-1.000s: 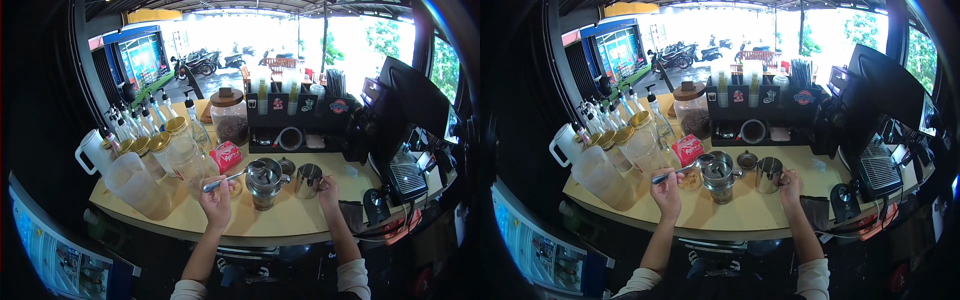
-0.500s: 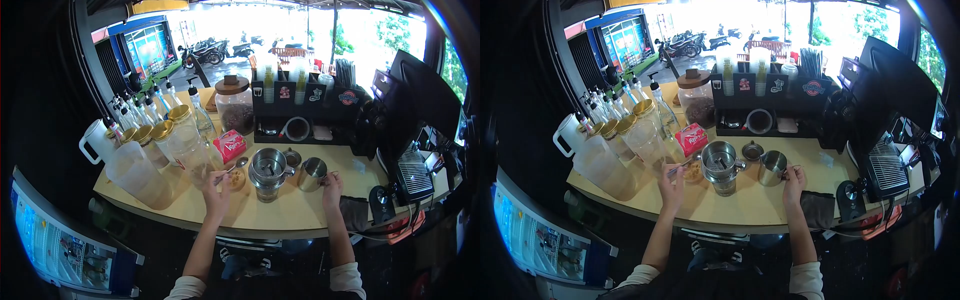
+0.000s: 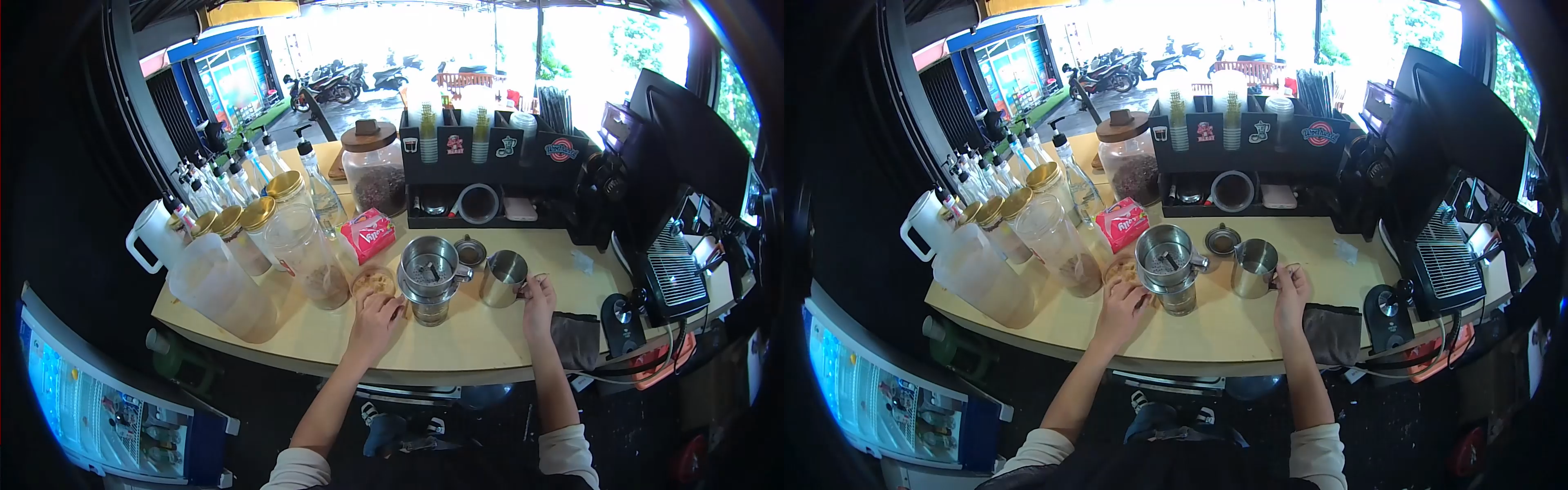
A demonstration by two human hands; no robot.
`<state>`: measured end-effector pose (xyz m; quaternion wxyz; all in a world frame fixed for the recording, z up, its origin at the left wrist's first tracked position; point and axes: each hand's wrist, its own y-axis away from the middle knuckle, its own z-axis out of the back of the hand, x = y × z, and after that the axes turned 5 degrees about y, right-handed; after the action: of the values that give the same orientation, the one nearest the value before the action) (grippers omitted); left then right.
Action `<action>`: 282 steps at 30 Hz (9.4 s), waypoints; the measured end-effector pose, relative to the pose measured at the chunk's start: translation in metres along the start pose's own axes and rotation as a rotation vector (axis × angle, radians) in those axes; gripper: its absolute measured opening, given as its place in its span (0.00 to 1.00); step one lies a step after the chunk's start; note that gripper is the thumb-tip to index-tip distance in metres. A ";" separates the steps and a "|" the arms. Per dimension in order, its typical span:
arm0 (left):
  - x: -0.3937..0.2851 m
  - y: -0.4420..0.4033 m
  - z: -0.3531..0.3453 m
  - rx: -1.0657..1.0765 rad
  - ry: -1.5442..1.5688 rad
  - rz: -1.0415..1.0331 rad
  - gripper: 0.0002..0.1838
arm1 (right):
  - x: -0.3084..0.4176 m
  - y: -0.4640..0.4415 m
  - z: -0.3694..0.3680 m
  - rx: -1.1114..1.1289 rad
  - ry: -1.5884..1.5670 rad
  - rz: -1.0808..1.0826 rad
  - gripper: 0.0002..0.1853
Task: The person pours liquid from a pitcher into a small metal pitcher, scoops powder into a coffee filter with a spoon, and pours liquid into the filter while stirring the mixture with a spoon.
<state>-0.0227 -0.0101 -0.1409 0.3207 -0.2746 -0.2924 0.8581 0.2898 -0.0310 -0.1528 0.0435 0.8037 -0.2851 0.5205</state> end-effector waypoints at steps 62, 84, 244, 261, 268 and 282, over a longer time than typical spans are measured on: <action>0.137 0.018 0.086 -0.109 0.638 0.175 0.52 | -0.022 0.020 -0.316 1.609 1.831 1.457 0.20; 0.137 0.017 0.088 -0.100 0.575 0.140 0.53 | -0.004 0.019 -0.320 1.696 1.536 0.932 0.12; 0.129 0.016 0.056 -0.119 0.799 0.508 0.50 | 0.139 0.050 -0.113 0.399 1.331 0.935 0.15; 0.136 0.022 0.055 -0.109 0.617 0.545 0.55 | 0.142 0.031 -0.266 0.756 1.137 0.682 0.11; 0.130 0.017 0.065 -0.172 0.584 0.439 0.54 | 0.087 0.016 -0.349 1.050 1.603 1.335 0.07; 0.120 0.024 0.070 -0.186 0.460 0.356 0.62 | 0.121 0.017 -0.275 0.926 1.208 1.176 0.14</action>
<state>-0.1550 0.0376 -0.1438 0.1965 -0.5366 -0.2368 0.7857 0.0934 0.0055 0.0730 -0.4065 0.0657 -0.3382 0.8462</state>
